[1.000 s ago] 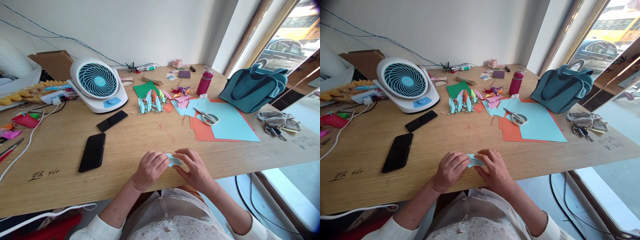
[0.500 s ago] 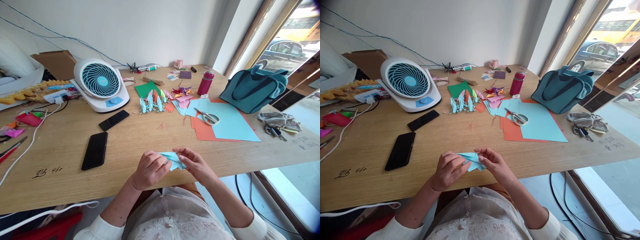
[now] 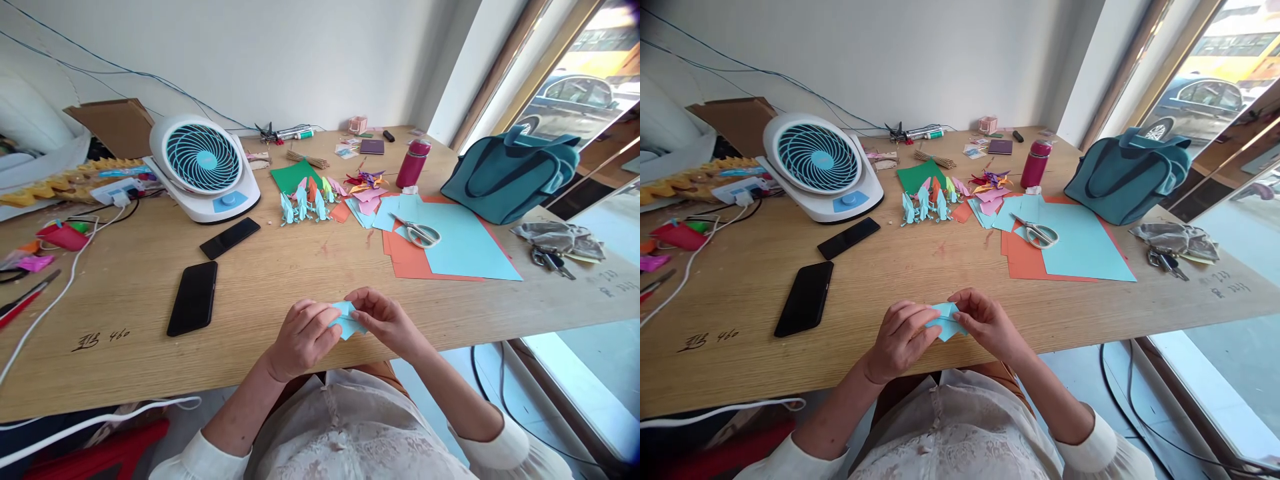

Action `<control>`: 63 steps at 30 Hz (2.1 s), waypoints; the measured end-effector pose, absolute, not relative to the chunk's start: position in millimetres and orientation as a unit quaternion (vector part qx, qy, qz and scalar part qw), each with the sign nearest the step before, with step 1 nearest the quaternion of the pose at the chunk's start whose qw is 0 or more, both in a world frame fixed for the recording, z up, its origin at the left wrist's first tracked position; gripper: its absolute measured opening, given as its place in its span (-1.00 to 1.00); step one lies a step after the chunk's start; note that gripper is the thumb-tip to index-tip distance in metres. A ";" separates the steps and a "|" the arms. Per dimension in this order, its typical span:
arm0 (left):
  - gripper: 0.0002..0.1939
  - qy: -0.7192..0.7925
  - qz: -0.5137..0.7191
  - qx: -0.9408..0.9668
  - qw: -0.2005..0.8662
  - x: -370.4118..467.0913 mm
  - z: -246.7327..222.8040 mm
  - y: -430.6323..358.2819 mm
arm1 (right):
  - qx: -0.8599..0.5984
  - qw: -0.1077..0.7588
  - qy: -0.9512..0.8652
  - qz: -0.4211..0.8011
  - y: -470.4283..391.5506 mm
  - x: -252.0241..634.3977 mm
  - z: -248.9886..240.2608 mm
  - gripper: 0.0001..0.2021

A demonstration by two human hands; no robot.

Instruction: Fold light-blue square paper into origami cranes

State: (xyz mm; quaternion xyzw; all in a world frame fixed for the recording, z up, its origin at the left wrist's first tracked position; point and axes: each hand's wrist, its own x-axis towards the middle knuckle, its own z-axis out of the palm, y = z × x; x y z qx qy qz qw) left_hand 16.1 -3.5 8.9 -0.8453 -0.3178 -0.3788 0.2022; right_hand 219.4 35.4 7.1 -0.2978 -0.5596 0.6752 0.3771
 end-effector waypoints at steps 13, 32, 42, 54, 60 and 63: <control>-0.74 -0.384 -0.361 -0.850 0.013 21.7 9.6 -13.9 | -0.344 0.365 -0.648 0.573 48.1 224.1 -2.8 -0.73; -0.69 -0.527 -0.568 -0.366 -0.515 43.7 3.4 0.3 | -0.351 0.381 -0.599 0.611 36.0 211.9 -3.2 -0.66; -0.66 -0.510 -0.493 -0.422 -0.565 45.7 -2.2 -0.4 | -0.398 0.402 -0.576 0.590 41.6 205.5 -4.2 -0.59; -0.63 -0.515 -0.506 -0.410 -0.558 35.0 -7.7 5.1 | -0.362 0.393 -0.572 0.622 27.8 188.4 -22.4 -0.64; -0.61 -0.527 -0.516 -0.415 -0.533 28.5 -9.0 10.7 | -0.423 0.357 -0.659 0.510 19.5 190.4 -8.5 -0.84; -0.61 -0.517 -0.515 -0.420 -0.539 30.5 -4.9 10.9 | -0.426 0.360 -0.683 0.473 15.0 193.9 -4.4 -0.89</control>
